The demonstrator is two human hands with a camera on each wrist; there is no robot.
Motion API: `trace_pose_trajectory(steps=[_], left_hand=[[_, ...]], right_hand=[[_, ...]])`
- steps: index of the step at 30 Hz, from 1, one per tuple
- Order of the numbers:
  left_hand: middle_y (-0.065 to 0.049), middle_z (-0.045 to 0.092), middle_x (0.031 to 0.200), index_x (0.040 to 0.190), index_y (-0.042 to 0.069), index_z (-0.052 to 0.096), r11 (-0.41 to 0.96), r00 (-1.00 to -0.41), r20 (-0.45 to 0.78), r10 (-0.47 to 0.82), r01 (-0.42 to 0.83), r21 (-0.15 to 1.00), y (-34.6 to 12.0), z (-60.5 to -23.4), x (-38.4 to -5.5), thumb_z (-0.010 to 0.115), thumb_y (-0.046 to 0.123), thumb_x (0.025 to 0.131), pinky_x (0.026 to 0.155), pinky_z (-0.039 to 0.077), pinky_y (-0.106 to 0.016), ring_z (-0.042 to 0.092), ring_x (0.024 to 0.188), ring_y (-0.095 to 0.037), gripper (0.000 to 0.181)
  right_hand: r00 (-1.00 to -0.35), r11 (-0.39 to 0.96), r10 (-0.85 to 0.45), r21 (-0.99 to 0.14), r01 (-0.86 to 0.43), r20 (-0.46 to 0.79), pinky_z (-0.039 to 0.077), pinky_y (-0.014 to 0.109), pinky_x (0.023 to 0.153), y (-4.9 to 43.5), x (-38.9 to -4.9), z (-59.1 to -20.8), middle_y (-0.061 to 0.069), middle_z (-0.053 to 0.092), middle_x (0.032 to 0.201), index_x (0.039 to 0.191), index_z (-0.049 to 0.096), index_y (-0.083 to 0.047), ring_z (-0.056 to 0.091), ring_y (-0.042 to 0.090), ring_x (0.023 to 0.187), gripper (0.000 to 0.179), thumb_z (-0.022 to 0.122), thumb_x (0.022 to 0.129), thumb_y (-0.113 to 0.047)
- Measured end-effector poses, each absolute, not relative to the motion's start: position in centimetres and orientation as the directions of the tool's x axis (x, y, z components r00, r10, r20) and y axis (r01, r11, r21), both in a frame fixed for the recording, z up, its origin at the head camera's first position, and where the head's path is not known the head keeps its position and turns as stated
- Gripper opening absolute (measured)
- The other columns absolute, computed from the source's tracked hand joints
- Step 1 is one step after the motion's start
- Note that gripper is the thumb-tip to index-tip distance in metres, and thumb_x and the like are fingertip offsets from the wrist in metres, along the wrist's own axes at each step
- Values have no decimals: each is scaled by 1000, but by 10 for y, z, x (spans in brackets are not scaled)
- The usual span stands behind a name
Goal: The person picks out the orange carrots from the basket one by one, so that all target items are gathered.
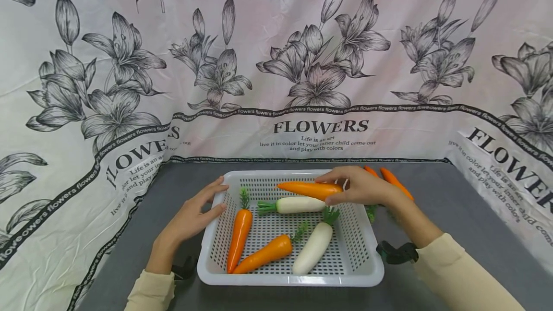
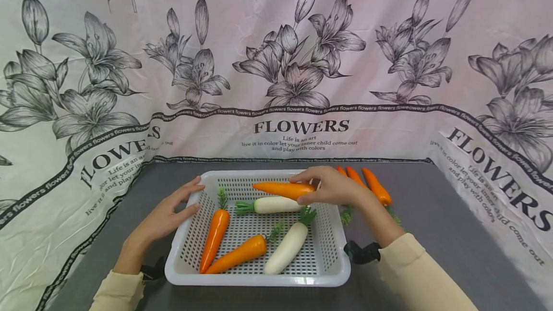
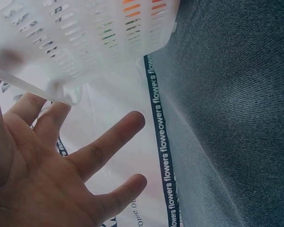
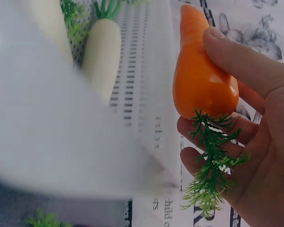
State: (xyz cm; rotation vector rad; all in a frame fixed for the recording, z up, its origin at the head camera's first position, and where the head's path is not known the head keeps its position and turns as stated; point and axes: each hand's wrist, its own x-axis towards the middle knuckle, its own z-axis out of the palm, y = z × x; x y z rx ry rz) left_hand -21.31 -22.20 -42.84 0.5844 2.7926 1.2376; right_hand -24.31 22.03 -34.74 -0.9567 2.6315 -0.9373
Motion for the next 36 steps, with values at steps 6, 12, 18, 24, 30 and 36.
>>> trace_pose_trajectory(steps=[6, 12, 18, 24, 30, 36], left_hand=[[2, 23, 171, 153, 23, 47, 614, -925, 134, 356, 340, 712, -222, -429, -214, 61, 41, 101, 72, 57, -25, 56, 112, -26, 57], [3, 23, 171, 153, 24, 47, 615, -924, 139, 356, 344, 710, -222, -430, -214, 61, 41, 101, 72, 57, -25, 56, 114, -27, 56], [1, 23, 171, 153, 24, 47, 604, -920, 140, 366, 350, 716, -223, -429, -214, 60, 39, 102, 70, 57, -24, 56, 116, -29, 55], [1, 22, 171, 153, 23, 47, 601, -922, 139, 363, 345, 721, -223, -430, -214, 61, 38, 102, 70, 57, -23, 56, 116, -30, 55], [1, 23, 171, 152, 24, 47, 596, -923, 140, 359, 342, 726, -223, -430, -214, 61, 38, 102, 69, 57, -22, 56, 114, -29, 55], [0, 22, 171, 152, 24, 47, 594, -923, 133, 360, 337, 730, -223, -430, -214, 61, 39, 101, 68, 58, -21, 56, 116, -30, 55]], right_hand=[[-828, 625, -553, -611, -486, 94, 54, 28, 66, 238, -241, -351, 4, 71, 115, 133, 68, -15, 61, 17, 82, 53, 83, 86, -32], [-902, 686, -424, -621, -380, 84, 54, 32, 67, 259, -234, -346, 5, 70, 108, 137, 65, -19, 60, 20, 85, 56, 81, 87, -38], [-940, 717, -324, -619, -320, 110, 51, 31, 68, 282, -231, -347, 8, 70, 114, 141, 63, -19, 58, 23, 88, 57, 77, 90, -41], [-965, 756, -237, -603, -256, 113, 51, 31, 64, 303, -232, -351, 13, 68, 118, 144, 59, -16, 58, 26, 95, 61, 74, 92, -45], [-977, 771, -172, -600, -214, 128, 50, 30, 61, 323, -232, -358, 19, 68, 119, 146, 57, -14, 60, 27, 97, 63, 72, 94, -45], [-987, 791, -104, -591, -159, 126, 49, 31, 60, 342, -233, -367, 22, 66, 123, 147, 56, -14, 61, 31, 99, 64, 71, 94, -47]])
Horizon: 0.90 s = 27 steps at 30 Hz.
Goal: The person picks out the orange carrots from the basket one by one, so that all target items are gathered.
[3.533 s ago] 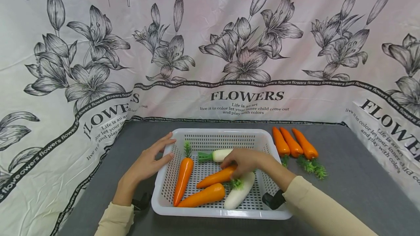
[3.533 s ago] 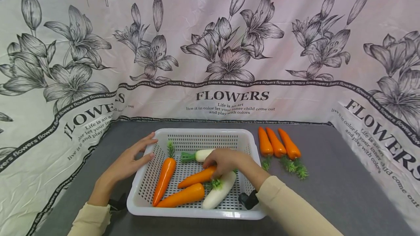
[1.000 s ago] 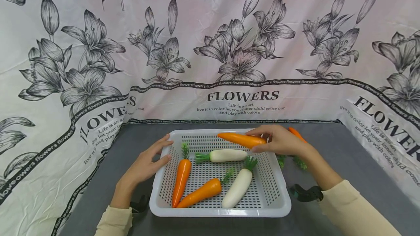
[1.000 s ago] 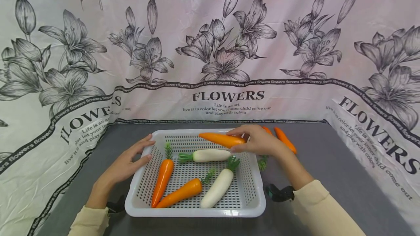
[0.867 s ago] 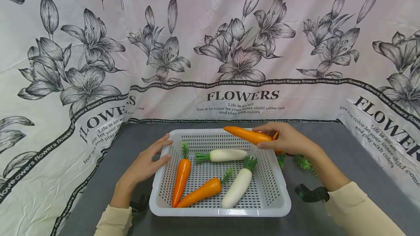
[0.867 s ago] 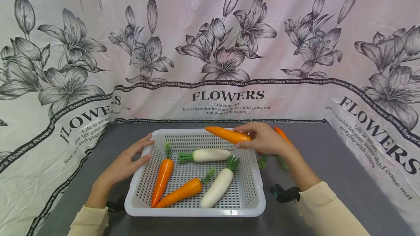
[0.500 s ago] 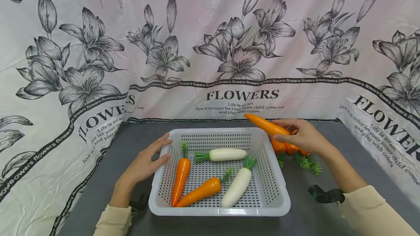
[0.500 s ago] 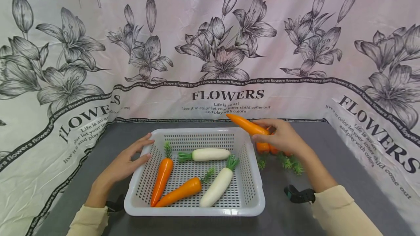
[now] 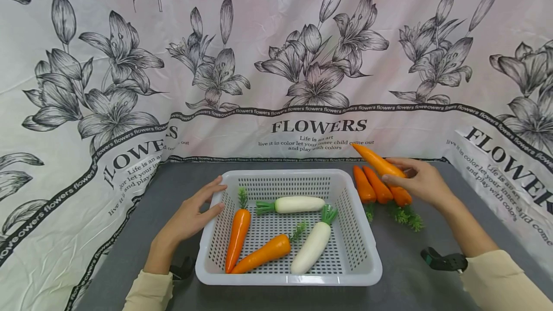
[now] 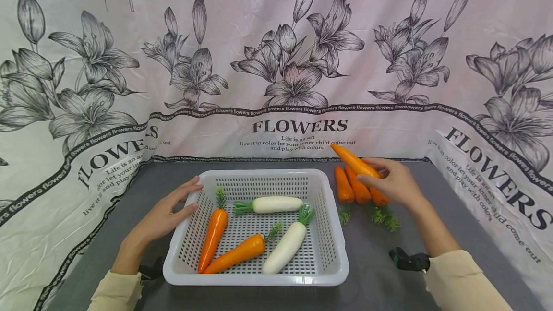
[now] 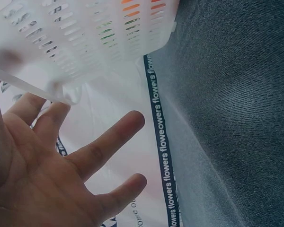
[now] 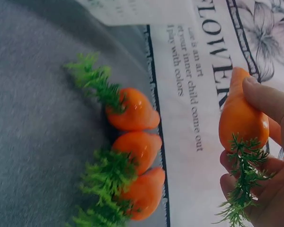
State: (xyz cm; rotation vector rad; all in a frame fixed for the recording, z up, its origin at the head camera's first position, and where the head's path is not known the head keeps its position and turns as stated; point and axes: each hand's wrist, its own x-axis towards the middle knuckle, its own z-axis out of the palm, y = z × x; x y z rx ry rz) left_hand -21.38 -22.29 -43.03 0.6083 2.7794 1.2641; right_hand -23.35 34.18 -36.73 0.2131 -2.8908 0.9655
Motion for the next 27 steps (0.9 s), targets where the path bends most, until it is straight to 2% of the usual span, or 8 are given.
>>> trace_pose_trajectory(steps=[6, 13, 20, 27], left_hand=[[1, 23, 171, 152, 24, 47, 603, -924, 134, 357, 338, 723, -223, -429, -214, 61, 40, 101, 70, 57, -23, 56, 117, -30, 55], [1, 23, 171, 152, 24, 47, 609, -925, 131, 358, 337, 718, -223, -429, -213, 61, 40, 101, 72, 56, -23, 54, 118, -30, 55], [0, 23, 171, 152, 25, 47, 602, -926, 126, 355, 330, 727, -223, -429, -213, 61, 39, 101, 69, 57, -22, 55, 118, -31, 55], [0, 23, 171, 152, 24, 47, 599, -926, 127, 356, 330, 730, -223, -430, -214, 61, 39, 101, 69, 59, -23, 55, 117, -31, 55]], right_hand=[[-985, 799, -60, -584, -144, 160, 49, 31, 60, 358, -234, -379, 25, 66, 122, 146, 57, -11, 62, 31, 97, 63, 71, 94, -45], [-981, 804, -7, -583, -120, 192, 48, 29, 62, 374, -233, -391, 29, 68, 120, 143, 59, -7, 61, 17, 90, 62, 72, 94, -42], [-985, 817, 61, -575, -44, 162, 46, 30, 60, 389, -232, -406, 35, 64, 121, 144, 56, -4, 63, 35, 95, 66, 69, 95, -46], [-988, 832, 98, -554, 16, 119, 45, 30, 65, 405, -232, -413, 42, 57, 130, 145, 52, 2, 58, 52, 109, 72, 64, 97, -50]])
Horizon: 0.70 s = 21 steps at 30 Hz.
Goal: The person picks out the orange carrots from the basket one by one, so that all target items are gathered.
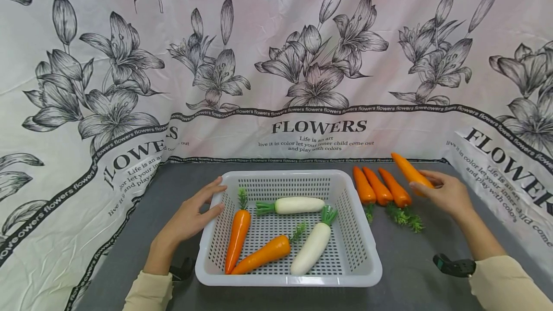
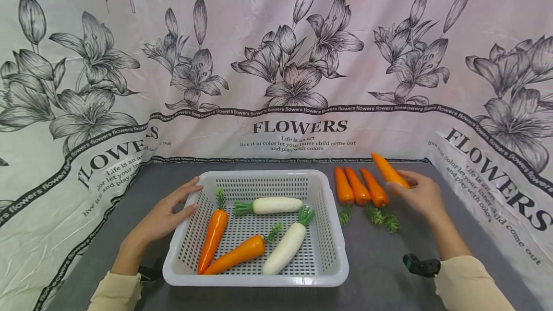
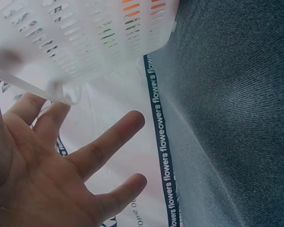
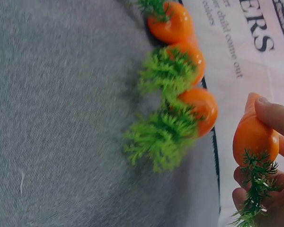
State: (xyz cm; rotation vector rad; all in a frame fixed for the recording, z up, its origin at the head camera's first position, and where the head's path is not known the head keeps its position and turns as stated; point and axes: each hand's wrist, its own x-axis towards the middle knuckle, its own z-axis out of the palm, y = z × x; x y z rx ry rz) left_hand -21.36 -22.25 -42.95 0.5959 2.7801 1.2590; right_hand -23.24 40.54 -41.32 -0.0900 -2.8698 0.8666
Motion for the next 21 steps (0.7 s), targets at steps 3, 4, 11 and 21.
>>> trace_pose_trajectory(steps=[3, 4, 11, 21], left_hand=[[1, 23, 171, 152, 25, 47, 599, -926, 129, 355, 331, 729, -222, -430, -214, 61, 39, 101, 70, 58, -23, 55, 118, -31, 55], [1, 23, 171, 152, 25, 47, 599, -926, 129, 355, 332, 729, -222, -429, -214, 61, 39, 101, 70, 58, -23, 54, 118, -31, 55], [1, 23, 171, 152, 23, 47, 601, -927, 130, 353, 331, 728, -222, -429, -214, 62, 38, 101, 70, 57, -22, 55, 120, -33, 55], [0, 23, 171, 152, 23, 47, 596, -927, 128, 354, 329, 732, -222, -429, -213, 61, 38, 101, 68, 59, -23, 56, 119, -33, 55]], right_hand=[[-991, 843, 102, -537, 39, 87, 46, 33, 66, 412, -233, -418, 43, 55, 131, 145, 50, 4, 57, 53, 109, 74, 61, 98, -51], [-992, 847, 102, -530, 47, 75, 46, 34, 66, 414, -233, -419, 44, 54, 132, 146, 50, 5, 57, 53, 109, 75, 61, 98, -52], [-995, 871, 93, -488, 65, 34, 51, 47, 71, 423, -233, -434, 45, 54, 131, 145, 49, 6, 58, 55, 108, 76, 57, 99, -55], [-994, 867, 94, -495, 57, 50, 51, 46, 71, 423, -235, -449, 44, 57, 128, 143, 51, 7, 60, 54, 106, 75, 58, 99, -53]])
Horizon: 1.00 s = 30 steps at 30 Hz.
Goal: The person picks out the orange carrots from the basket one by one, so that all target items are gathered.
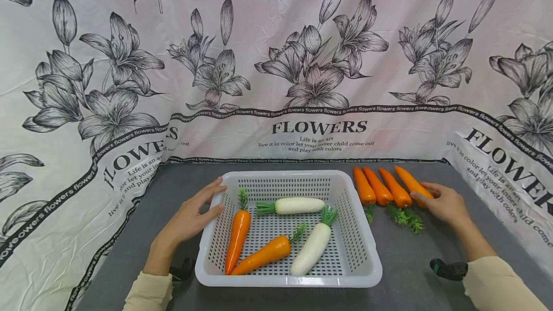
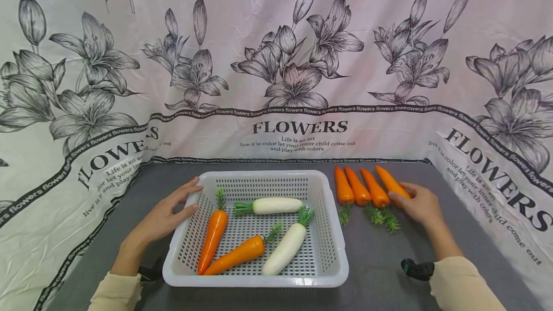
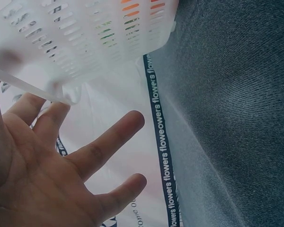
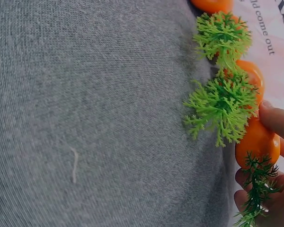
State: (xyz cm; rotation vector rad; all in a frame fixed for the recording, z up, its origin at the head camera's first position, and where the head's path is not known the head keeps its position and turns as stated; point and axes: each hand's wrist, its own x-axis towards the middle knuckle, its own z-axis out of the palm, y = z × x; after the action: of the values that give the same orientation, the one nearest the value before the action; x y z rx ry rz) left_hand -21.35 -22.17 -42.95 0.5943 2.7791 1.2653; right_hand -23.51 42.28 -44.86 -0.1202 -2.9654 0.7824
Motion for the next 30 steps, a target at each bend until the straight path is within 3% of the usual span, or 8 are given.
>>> trace_pose_trajectory(steps=[10, 18, 30], left_hand=[[5, 23, 171, 153, 26, 47, 589, -931, 115, 346, 311, 746, -221, -430, -214, 62, 41, 100, 68, 59, -23, 56, 116, -30, 56], [0, 23, 171, 153, 23, 47, 586, -927, 130, 352, 326, 742, -222, -430, -213, 62, 38, 101, 67, 59, -24, 56, 115, -31, 56], [5, 22, 171, 153, 25, 46, 609, -932, 110, 344, 311, 730, -221, -428, -213, 61, 42, 101, 71, 59, -24, 54, 120, -31, 57]], right_hand=[[-994, 868, 111, -490, 86, 21, 49, 60, 83, 420, -237, -454, 44, 53, 133, 144, 48, 9, 55, 58, 113, 76, 52, 102, -54], [-991, 864, 126, -485, 135, -51, 49, 61, 85, 417, -239, -451, 45, 49, 136, 145, 46, 10, 53, 59, 115, 79, 46, 102, -57], [-989, 885, 131, -443, 145, -61, 50, 59, 82, 416, -241, -447, 44, 52, 133, 138, 49, 16, 55, 57, 110, 82, 46, 102, -57]])
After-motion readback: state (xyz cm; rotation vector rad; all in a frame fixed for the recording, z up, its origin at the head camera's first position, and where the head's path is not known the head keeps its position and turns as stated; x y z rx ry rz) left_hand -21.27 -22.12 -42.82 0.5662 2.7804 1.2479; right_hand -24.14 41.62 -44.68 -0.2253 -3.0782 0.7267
